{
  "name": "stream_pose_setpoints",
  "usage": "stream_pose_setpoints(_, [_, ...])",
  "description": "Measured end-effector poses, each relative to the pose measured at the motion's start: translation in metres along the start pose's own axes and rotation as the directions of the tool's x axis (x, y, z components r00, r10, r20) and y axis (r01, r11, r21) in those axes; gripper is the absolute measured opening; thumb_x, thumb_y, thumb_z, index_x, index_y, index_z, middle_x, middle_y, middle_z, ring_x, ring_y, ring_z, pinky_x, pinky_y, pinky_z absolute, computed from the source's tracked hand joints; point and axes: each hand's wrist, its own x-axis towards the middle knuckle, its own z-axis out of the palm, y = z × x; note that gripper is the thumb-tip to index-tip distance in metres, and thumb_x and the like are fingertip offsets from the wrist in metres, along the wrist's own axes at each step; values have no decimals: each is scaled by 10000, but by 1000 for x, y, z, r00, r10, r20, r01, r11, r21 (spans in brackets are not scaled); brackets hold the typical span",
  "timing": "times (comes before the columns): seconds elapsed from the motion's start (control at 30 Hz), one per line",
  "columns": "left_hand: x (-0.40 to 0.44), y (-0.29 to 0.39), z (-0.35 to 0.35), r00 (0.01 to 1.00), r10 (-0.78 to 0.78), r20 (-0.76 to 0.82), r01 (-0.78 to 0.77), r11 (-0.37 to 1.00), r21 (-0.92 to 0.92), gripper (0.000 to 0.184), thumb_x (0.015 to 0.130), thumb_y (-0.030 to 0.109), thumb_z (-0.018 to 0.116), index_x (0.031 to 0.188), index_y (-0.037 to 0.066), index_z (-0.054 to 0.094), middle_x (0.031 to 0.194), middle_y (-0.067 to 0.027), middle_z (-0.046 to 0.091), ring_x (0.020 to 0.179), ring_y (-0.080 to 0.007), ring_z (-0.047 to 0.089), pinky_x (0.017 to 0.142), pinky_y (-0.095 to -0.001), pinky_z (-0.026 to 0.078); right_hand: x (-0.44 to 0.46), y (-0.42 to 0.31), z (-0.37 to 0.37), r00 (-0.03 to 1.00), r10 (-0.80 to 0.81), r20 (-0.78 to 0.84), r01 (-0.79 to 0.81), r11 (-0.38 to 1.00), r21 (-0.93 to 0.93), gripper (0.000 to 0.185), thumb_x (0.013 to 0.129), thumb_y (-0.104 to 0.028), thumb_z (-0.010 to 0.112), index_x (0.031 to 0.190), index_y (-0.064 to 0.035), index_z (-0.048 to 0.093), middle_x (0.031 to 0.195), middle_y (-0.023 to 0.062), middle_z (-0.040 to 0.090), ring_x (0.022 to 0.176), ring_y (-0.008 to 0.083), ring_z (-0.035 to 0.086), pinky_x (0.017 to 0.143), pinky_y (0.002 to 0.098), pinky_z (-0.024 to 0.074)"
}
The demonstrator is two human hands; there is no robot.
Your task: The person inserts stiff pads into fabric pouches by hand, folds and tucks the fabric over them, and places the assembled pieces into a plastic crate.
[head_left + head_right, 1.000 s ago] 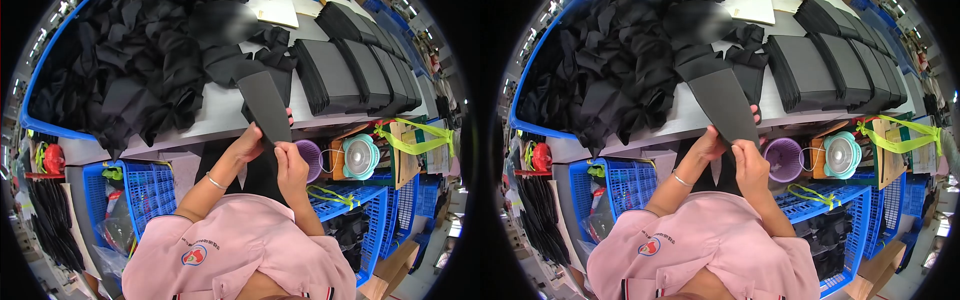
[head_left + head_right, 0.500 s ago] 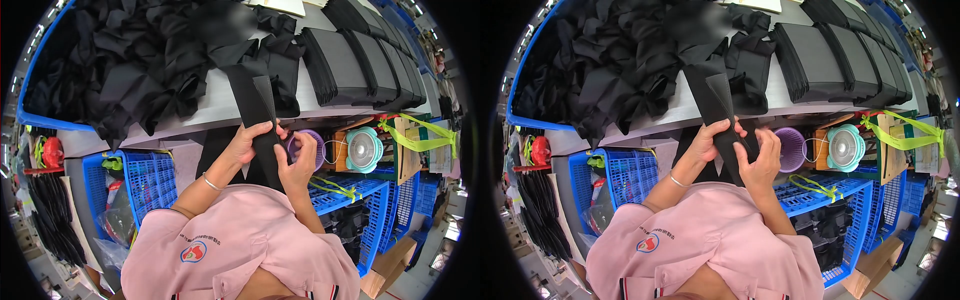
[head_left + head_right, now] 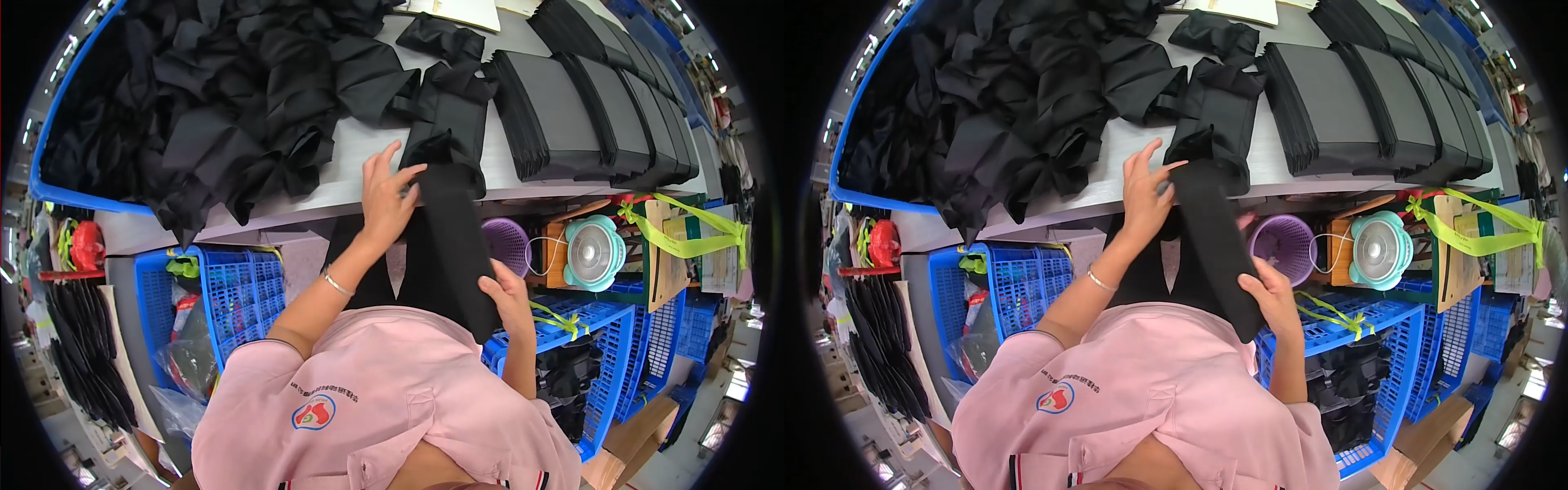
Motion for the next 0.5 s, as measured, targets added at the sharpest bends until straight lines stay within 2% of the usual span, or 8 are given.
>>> stream_pose_setpoints(0.07, [13,-16,12,997,10,72,-14,999,51,344,777,-5,639,1099,72,736,1344,-141,554,1132,-355,498,981,-391,436,13,8,5,999,30,37,-31,1000,5,331,945,-140,619,1230,28,614,1051,34,668,921,80,601,833,210,471])
stream_pose_setpoints(0.13, [23,-27,21,990,-28,139,16,997,82,421,740,-56,609,1124,71,729,1332,-134,574,1087,-347,520,952,-380,461,21,3,9,996,81,-24,-78,990,119,346,945,-139,618,1245,34,610,1072,34,670,927,84,602,831,221,481])
stream_pose_setpoints(0.2, [22,-25,25,996,52,70,-57,996,65,449,723,-106,554,1138,4,688,1321,-123,592,1048,-326,537,920,-381,484,25,4,11,991,76,-108,-57,984,171,374,942,-129,623,1273,42,594,1131,49,667,969,98,612,856,237,490])
stream_pose_setpoints(0.27, [25,-5,19,992,110,61,-109,994,-23,456,716,-118,542,1147,-31,660,1332,-118,586,1047,-326,535,919,-383,484,23,1,16,968,-111,-223,67,979,-193,336,935,-124,627,1239,21,622,1060,78,703,921,120,644,823,253,505])
stream_pose_setpoints(0.33, [27,14,17,974,200,103,-188,975,-117,421,687,-127,532,1090,-68,637,1360,-108,572,1015,-331,531,903,-379,481,16,-17,28,931,-265,-250,112,862,-495,327,928,-123,633,1229,4,629,1007,111,723,885,136,665,803,264,513])
stream_pose_setpoints(0.37, [28,24,17,963,245,114,-226,961,-156,402,682,-125,531,1066,-77,639,1364,-110,574,996,-331,531,898,-377,477,17,-16,30,918,-314,-240,82,745,-662,329,913,-115,641,1227,-18,627,935,153,718,796,226,704,736,306,534])
stream_pose_setpoints(0.47, [20,53,22,908,393,148,-345,899,-269,329,657,-130,543,970,-85,635,1367,-121,575,961,-325,533,862,-375,474,35,-12,41,776,-618,-121,261,491,-831,347,908,-119,625,1246,-44,623,700,158,652,562,309,652,523,392,491])
stream_pose_setpoints(0.5, [15,60,23,896,415,157,-355,883,-307,320,656,-129,549,962,-82,631,1370,-129,570,957,-323,536,855,-374,476,42,-12,43,763,-643,-65,236,371,-898,399,892,-117,630,1283,-41,601,684,131,641,544,277,641,508,392,487])
